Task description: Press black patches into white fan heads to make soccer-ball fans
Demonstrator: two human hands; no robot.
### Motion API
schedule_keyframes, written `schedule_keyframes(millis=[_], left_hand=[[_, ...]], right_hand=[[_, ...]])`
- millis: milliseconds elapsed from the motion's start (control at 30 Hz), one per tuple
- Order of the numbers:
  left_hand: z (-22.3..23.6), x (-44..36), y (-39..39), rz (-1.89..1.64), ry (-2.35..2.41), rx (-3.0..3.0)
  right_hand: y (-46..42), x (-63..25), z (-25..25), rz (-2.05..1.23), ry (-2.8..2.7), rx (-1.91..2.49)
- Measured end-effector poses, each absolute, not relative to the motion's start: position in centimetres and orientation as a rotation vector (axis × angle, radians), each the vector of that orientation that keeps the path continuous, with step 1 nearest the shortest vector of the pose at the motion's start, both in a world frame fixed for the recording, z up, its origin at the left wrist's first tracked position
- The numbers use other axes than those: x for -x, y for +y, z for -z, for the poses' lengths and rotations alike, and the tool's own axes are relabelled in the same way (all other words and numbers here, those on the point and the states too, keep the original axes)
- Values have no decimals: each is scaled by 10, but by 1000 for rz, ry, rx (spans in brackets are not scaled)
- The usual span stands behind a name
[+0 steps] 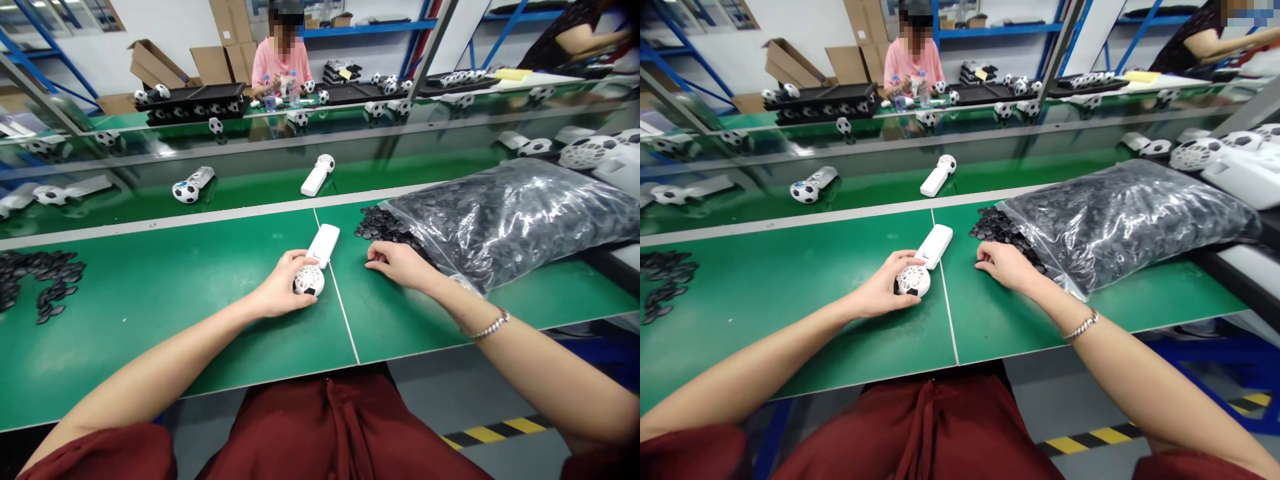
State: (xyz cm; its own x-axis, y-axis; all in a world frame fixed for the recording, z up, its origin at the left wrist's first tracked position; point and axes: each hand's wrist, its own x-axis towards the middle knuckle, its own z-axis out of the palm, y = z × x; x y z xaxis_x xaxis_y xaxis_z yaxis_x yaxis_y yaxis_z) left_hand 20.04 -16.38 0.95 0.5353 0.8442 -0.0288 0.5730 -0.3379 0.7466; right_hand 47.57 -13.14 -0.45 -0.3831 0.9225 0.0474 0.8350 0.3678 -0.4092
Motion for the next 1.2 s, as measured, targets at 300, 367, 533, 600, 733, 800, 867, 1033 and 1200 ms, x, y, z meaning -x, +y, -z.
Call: schedule_keyframes(millis=[300, 367, 533, 600, 733, 800, 867, 1033, 1200], left_hand=[[-15, -184, -153, -403, 808, -2138], [-16, -185, -154, -399, 818, -2145], [-16, -188, -158, -395, 860, -2151], [-16, -188, -159, -395, 866, -2154], [-15, -189, -160, -423, 875, -2162], [-14, -190, -162, -452, 893, -2156], [-12, -193, -163, -488, 926, -2130], [-9, -198, -166, -563, 1013, -2067], [-3, -204, -169, -655, 1058, -2059]], right_hand=[[-174, -422, -19, -919, -2294, 1173], [-176, -416, -16, -1011, -2252, 1166], [-176, -416, -10, -884, -2351, 1090], [-177, -417, -10, -716, -2390, 1037], [-178, -416, -11, -453, -2288, 943], [-179, -414, -9, -526, -2202, 980], [-179, -411, -6, -796, -2081, 1048], [-175, -404, 2, -1220, -1931, 1095], [-168, -397, 1, -1131, -2000, 1058]])
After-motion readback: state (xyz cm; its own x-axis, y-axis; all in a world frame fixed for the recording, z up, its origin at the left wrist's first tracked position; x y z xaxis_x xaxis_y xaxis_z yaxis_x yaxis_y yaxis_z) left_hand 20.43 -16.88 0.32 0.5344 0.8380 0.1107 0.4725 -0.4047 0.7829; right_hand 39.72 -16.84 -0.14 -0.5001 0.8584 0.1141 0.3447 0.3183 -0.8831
